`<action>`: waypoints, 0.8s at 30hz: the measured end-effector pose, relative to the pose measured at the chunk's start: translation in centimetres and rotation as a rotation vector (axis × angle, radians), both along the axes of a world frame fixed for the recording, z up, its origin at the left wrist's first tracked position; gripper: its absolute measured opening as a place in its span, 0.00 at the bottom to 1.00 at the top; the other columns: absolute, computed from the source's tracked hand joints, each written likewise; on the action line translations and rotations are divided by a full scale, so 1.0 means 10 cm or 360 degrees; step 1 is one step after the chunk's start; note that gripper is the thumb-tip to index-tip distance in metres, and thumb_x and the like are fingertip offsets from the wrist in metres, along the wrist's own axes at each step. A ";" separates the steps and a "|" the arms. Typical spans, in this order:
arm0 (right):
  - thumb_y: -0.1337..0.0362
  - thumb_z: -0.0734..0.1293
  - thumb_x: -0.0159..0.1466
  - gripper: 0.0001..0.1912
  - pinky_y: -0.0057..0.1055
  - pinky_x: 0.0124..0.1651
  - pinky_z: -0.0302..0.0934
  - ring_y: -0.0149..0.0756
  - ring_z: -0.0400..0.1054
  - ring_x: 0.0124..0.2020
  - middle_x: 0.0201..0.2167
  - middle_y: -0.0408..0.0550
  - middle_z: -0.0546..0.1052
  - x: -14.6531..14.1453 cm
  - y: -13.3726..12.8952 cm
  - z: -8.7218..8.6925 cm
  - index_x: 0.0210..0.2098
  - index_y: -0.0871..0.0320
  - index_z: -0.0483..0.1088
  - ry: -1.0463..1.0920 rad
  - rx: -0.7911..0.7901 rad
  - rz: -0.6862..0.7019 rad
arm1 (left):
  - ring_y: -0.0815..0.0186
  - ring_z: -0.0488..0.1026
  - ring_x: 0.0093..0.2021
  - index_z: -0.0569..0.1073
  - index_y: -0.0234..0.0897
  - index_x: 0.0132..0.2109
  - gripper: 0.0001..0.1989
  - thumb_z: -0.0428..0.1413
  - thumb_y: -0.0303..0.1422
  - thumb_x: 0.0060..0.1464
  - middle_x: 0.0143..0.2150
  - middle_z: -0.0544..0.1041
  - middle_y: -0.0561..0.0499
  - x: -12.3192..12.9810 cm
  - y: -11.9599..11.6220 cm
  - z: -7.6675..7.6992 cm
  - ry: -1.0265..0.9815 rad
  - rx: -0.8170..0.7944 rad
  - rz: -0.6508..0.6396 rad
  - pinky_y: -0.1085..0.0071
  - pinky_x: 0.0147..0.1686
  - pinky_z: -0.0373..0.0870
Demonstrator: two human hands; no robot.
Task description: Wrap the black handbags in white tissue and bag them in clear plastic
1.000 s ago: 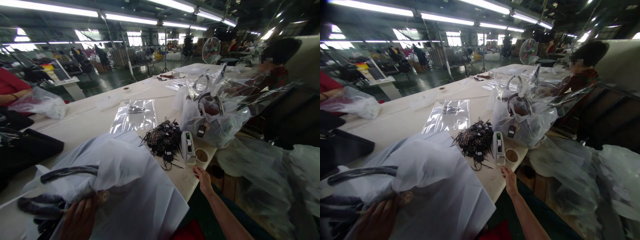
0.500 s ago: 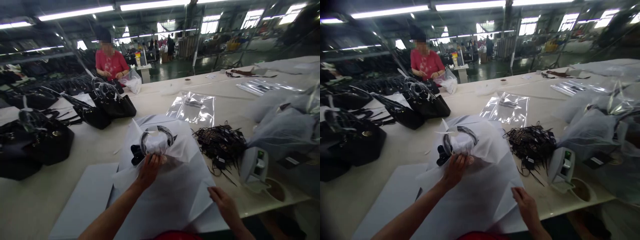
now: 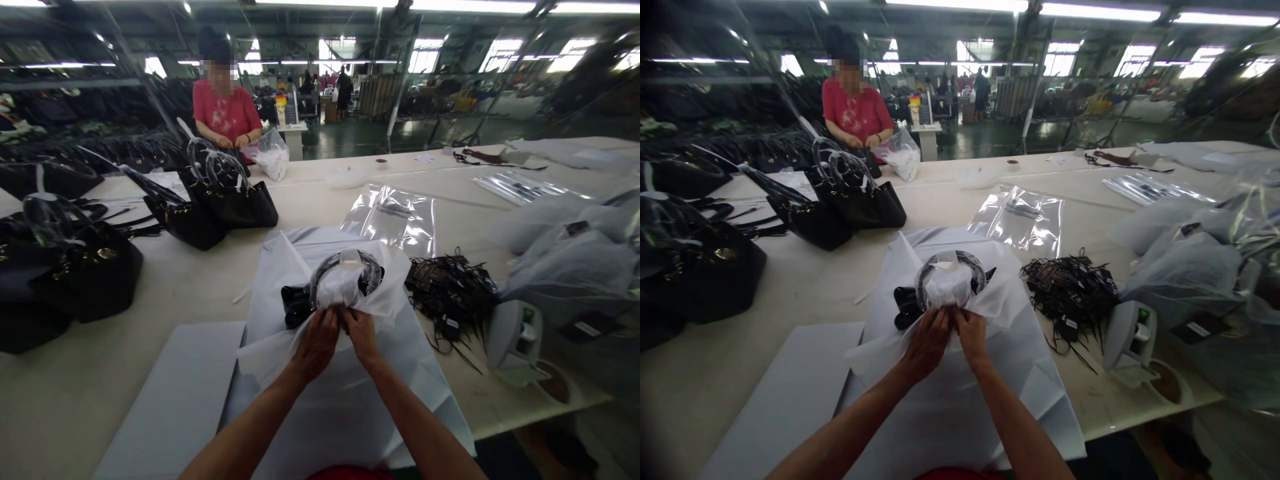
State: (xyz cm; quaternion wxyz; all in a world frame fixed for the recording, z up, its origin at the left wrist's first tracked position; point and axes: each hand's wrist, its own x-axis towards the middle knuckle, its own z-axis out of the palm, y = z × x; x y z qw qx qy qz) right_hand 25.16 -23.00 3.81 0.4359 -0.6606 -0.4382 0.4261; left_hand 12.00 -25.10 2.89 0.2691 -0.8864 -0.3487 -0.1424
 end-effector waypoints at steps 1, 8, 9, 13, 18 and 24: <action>0.38 0.59 0.53 0.28 0.27 0.22 0.49 0.28 0.54 0.16 0.12 0.41 0.62 0.00 0.02 -0.01 0.14 0.57 0.62 -0.0038 -0.0014 -0.0018 | 0.56 0.61 0.59 0.66 0.23 0.55 0.21 0.41 0.22 0.56 0.56 0.68 0.39 -0.01 0.01 0.00 0.0002 -0.0003 -0.0005 0.56 0.60 0.58; 0.41 0.58 0.57 0.29 0.27 0.21 0.53 0.30 0.59 0.13 0.10 0.44 0.66 0.02 0.10 0.06 0.13 0.57 0.66 -0.0368 -0.0294 0.0036 | 0.56 0.60 0.60 0.64 0.23 0.56 0.21 0.43 0.23 0.55 0.59 0.65 0.36 0.01 0.04 -0.16 -0.0147 0.0110 0.0021 0.56 0.62 0.53; 0.41 0.57 0.58 0.29 0.26 0.21 0.54 0.30 0.60 0.13 0.11 0.44 0.67 0.03 0.12 0.06 0.14 0.57 0.66 -0.0392 -0.0366 0.0064 | 0.56 0.60 0.60 0.64 0.23 0.57 0.22 0.44 0.23 0.55 0.59 0.64 0.36 0.01 0.06 -0.22 -0.0169 0.0135 0.0022 0.56 0.61 0.53; 0.40 0.55 0.59 0.30 0.26 0.19 0.55 0.30 0.61 0.12 0.12 0.45 0.68 0.03 0.16 0.07 0.16 0.57 0.67 -0.0391 -0.0489 0.0131 | 0.54 0.57 0.62 0.63 0.23 0.58 0.23 0.45 0.25 0.55 0.61 0.62 0.36 0.02 0.14 -0.43 -0.0197 0.0169 0.0000 0.57 0.60 0.56; 0.39 0.53 0.60 0.31 0.28 0.23 0.57 0.34 0.65 0.16 0.13 0.47 0.70 0.04 0.11 0.05 0.19 0.57 0.70 -0.0571 -0.0447 0.0155 | 0.54 0.56 0.63 0.62 0.24 0.59 0.24 0.45 0.27 0.56 0.62 0.61 0.37 0.01 0.14 -0.61 -0.0263 0.0098 -0.0002 0.58 0.60 0.57; 0.40 0.55 0.59 0.29 0.30 0.27 0.58 0.36 0.69 0.19 0.12 0.45 0.70 0.08 0.02 -0.15 0.22 0.56 0.72 -0.0558 -0.0454 0.0150 | 0.53 0.58 0.61 0.64 0.26 0.58 0.23 0.45 0.26 0.54 0.61 0.61 0.38 -0.02 0.14 -0.55 -0.0250 0.0214 -0.0026 0.55 0.60 0.54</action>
